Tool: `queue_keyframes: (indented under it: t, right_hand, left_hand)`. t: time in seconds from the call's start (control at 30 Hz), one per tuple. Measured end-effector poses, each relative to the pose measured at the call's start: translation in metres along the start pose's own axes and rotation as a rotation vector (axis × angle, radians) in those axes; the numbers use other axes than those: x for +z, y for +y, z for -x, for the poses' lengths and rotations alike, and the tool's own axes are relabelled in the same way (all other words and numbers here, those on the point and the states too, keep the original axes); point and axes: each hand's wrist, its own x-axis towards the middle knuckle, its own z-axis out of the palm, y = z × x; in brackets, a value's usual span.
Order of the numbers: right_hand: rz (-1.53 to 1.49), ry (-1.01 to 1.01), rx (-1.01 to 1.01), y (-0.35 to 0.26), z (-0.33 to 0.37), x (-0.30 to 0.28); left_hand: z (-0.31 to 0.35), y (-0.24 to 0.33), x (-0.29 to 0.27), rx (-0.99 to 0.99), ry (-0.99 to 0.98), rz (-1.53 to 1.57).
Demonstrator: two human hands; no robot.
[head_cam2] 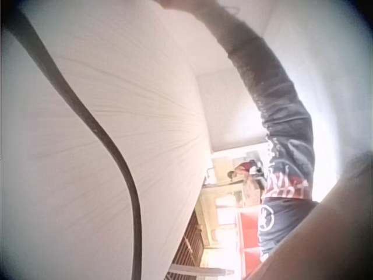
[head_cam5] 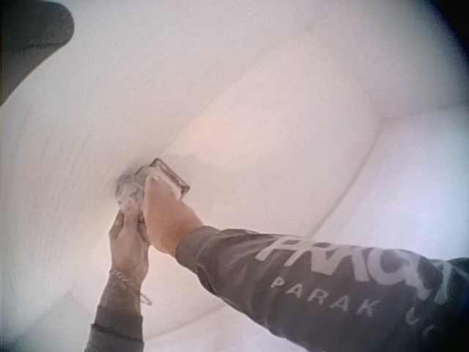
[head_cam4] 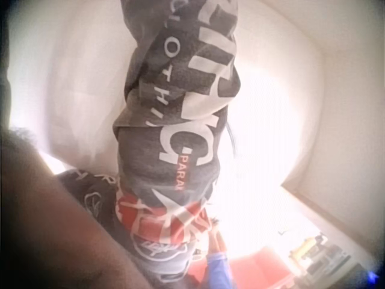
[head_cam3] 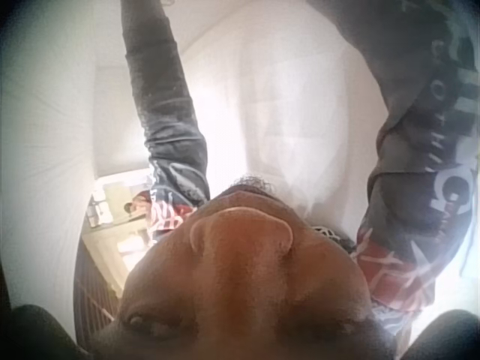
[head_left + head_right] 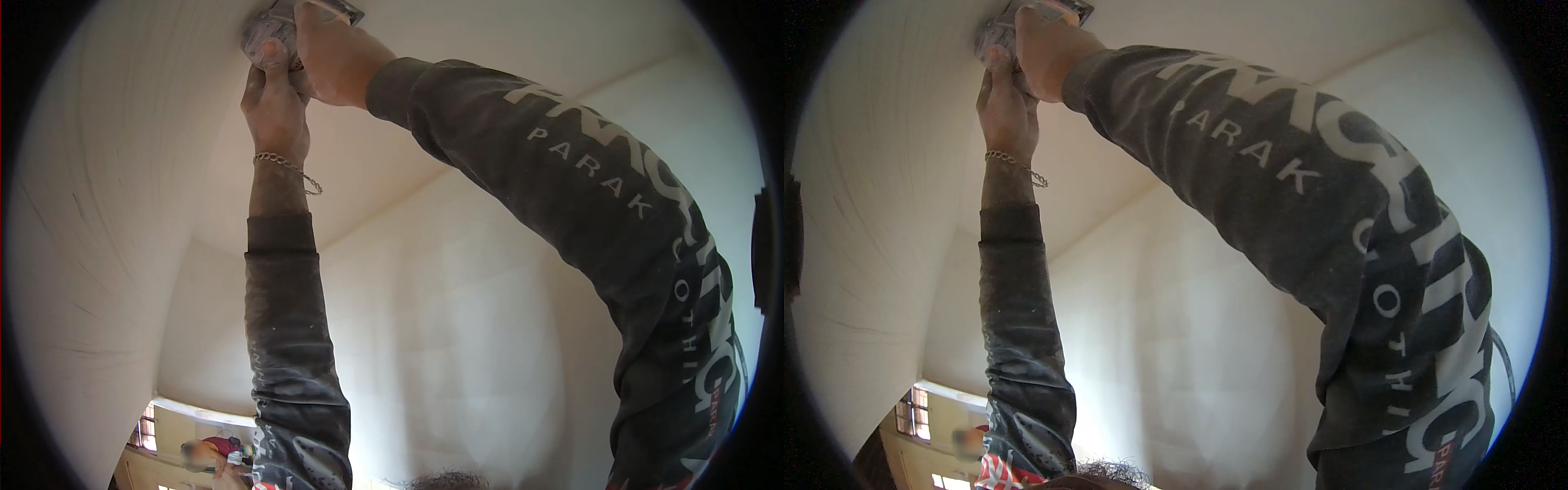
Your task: The recorder uses an electric orbital sander to smooth the surface of an interior ceiling during a renovation.
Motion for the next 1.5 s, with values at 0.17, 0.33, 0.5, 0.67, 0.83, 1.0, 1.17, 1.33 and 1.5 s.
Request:
queue_keyframes:
  t: [0.17, 0.33, 0.5, 0.67, 0.83, 1.0, 1.17, 1.33, 1.5]
  right_hand:
    - [0.078, -0.071, 0.079, -0.016, 0.006, 0.021]
    - [0.176, -0.217, 0.101, -0.028, 0.017, 0.006]
    - [0.094, -0.208, -0.003, -0.032, 0.021, -0.007]
    - [0.120, -0.205, 0.001, -0.039, -0.001, -0.001]
    - [0.195, -0.237, 0.097, -0.043, -0.019, 0.020]
    - [0.097, -0.189, 0.148, -0.041, -0.028, 0.045]
    - [0.073, -0.079, -0.068, -0.046, -0.030, 0.081]
    - [0.024, -0.105, 0.022, -0.051, -0.030, 0.117]
    - [0.079, -0.055, 0.038, -0.056, -0.023, 0.119]
  left_hand:
    - [0.013, 0.004, -0.021, -0.013, 0.011, 0.016]
    - [0.019, 0.003, -0.026, -0.019, 0.034, 0.013]
    - [0.030, 0.011, -0.016, -0.030, 0.052, 0.010]
    - [0.013, 0.026, -0.020, -0.025, 0.069, 0.029]
    - [-0.013, 0.024, -0.046, -0.007, 0.009, 0.059]
    - [-0.019, 0.021, -0.063, -0.049, 0.076, 0.003]
    - [-0.022, 0.017, -0.095, -0.049, 0.081, 0.029]
    - [-0.020, 0.011, -0.131, -0.076, 0.048, 0.059]
    - [-0.015, 0.004, -0.133, -0.082, 0.041, 0.093]
